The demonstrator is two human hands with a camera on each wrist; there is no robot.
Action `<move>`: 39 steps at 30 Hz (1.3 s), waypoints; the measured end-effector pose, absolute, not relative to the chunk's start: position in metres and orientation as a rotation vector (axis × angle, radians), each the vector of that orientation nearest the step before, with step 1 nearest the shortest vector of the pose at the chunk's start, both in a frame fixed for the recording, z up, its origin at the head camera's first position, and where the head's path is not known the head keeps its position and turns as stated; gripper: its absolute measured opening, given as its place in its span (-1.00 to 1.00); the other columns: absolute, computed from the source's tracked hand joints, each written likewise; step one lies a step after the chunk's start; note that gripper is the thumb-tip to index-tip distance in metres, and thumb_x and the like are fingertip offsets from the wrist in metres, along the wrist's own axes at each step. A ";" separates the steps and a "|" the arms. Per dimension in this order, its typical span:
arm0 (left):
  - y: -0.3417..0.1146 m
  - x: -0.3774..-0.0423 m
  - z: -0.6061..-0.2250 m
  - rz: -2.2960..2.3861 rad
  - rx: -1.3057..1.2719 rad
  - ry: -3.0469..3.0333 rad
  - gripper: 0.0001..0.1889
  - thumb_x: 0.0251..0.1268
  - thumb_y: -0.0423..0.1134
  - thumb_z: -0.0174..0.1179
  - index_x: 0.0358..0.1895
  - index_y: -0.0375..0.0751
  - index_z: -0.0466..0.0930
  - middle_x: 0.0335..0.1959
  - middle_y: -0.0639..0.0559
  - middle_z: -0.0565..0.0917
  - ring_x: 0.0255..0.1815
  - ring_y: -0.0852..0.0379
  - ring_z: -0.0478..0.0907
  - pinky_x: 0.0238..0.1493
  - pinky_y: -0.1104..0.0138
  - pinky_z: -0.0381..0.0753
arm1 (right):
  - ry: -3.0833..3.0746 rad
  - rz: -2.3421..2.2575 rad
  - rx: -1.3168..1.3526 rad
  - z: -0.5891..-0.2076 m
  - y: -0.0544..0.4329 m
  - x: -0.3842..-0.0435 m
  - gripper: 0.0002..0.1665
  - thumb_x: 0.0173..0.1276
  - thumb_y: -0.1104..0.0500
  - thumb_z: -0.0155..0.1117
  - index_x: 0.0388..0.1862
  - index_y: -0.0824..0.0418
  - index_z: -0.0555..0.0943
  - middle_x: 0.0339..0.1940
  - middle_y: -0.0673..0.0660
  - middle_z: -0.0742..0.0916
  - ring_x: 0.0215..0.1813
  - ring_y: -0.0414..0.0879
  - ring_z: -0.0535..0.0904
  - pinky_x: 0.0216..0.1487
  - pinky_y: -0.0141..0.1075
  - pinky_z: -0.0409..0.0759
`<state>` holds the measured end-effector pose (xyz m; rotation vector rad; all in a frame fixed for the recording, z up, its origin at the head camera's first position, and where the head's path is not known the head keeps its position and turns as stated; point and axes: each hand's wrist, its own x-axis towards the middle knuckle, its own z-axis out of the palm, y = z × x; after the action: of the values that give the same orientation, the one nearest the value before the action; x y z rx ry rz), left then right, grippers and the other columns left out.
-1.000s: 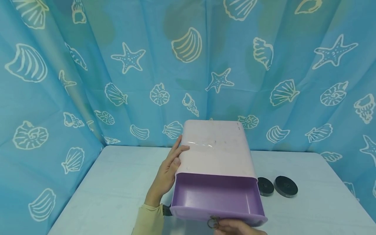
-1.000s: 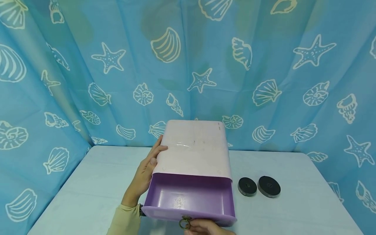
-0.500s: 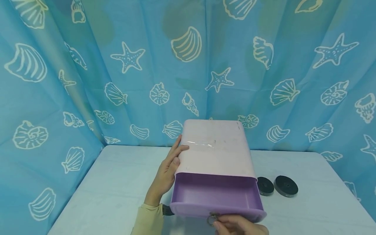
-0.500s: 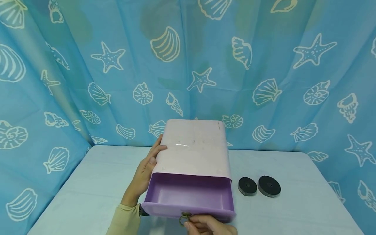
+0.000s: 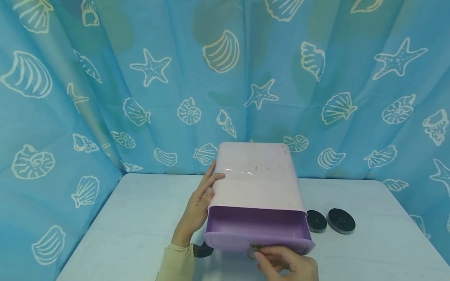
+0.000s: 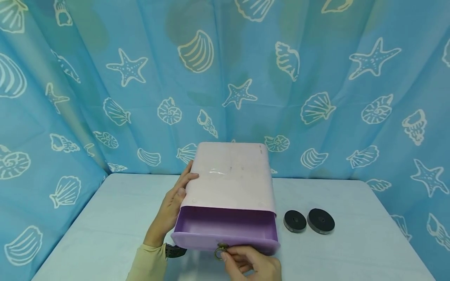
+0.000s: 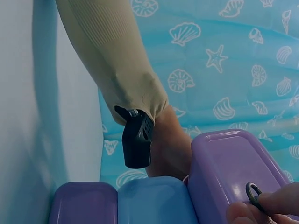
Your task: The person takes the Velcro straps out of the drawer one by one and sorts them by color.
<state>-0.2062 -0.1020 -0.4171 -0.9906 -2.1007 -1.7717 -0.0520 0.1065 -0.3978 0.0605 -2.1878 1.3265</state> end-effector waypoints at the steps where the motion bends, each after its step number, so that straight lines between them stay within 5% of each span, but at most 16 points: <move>1: -0.102 -0.206 -0.417 -1.774 -0.989 -2.101 -0.58 0.70 -0.11 -0.23 0.44 -0.06 0.38 0.66 0.07 -0.06 0.64 -0.05 -0.14 0.45 -0.28 0.00 | -2.190 1.330 0.064 -0.397 0.107 -0.053 -0.62 -0.16 0.43 0.68 -0.56 0.01 0.69 -0.66 -0.24 0.71 -0.68 -0.42 0.56 -0.65 -0.50 0.53; 15: -0.102 -0.207 -0.413 -1.782 -0.965 -2.111 -0.59 0.69 -0.12 -0.22 0.44 -0.04 0.38 0.66 0.09 -0.06 0.65 -0.02 -0.16 0.47 -0.27 -0.04 | -2.062 1.294 0.297 -0.403 0.114 -0.077 -0.64 -0.13 0.49 0.63 -0.51 0.11 0.70 -0.63 -0.16 0.74 -0.66 -0.40 0.60 -0.64 -0.52 0.53; 39: -0.102 -0.205 -0.418 -1.796 -0.966 -2.107 -0.59 0.69 -0.12 -0.21 0.44 0.00 0.38 0.66 0.09 -0.06 0.65 -0.02 -0.17 0.45 -0.30 -0.01 | -2.157 1.405 0.133 -0.400 0.114 -0.094 -0.70 0.04 0.43 0.59 -0.48 0.06 0.70 -0.56 -0.22 0.75 -0.61 -0.30 0.66 -0.57 -0.45 0.60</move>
<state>-0.2052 -0.1018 -0.4176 -0.9661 -2.1071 -1.7963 -0.0936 0.1145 -0.3999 0.1333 -2.1571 1.4050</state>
